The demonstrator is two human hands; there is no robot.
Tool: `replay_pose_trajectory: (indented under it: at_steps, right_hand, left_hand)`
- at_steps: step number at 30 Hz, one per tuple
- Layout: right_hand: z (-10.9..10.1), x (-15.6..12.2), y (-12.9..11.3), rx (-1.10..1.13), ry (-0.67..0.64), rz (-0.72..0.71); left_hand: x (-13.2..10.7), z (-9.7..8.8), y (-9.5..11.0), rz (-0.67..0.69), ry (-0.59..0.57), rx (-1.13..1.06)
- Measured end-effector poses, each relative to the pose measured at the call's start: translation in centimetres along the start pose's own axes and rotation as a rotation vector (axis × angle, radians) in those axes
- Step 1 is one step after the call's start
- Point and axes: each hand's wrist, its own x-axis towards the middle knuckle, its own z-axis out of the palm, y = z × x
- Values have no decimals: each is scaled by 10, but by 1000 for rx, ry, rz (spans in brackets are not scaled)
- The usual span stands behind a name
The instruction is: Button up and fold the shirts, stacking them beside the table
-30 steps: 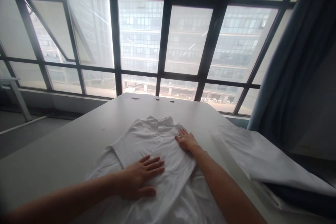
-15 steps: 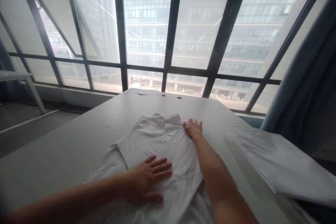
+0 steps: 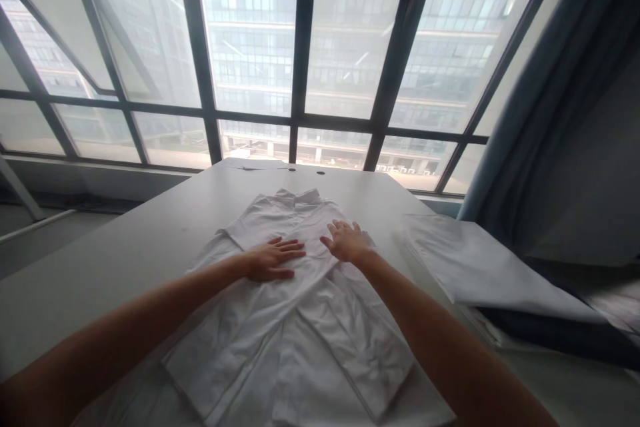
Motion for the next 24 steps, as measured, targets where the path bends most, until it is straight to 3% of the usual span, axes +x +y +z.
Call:
replay_pose_trajectory:
  at_steps: [5, 8, 10, 14, 17, 21, 24]
  right_hand:
    - [28, -32, 24, 55, -90, 106]
    - [40, -46, 38, 61, -80, 124]
    - [45, -53, 44, 40, -69, 153]
    - [50, -63, 53, 18, -60, 212]
    - [52, -71, 58, 39, -17, 243]
    - [48, -81, 62, 76, 0, 322]
    - [41, -88, 62, 98, 9, 427]
  left_hand:
    - [14, -6, -24, -104, 143, 185]
    - [10, -5, -14, -145, 207, 245]
    - [3, -1, 1, -189, 183, 217]
    - [-23, 13, 36, -181, 47, 98]
    - [-49, 20, 50, -151, 19, 56]
    - [-83, 17, 46, -206, -34, 3]
    - [-107, 8, 36, -343, -48, -2]
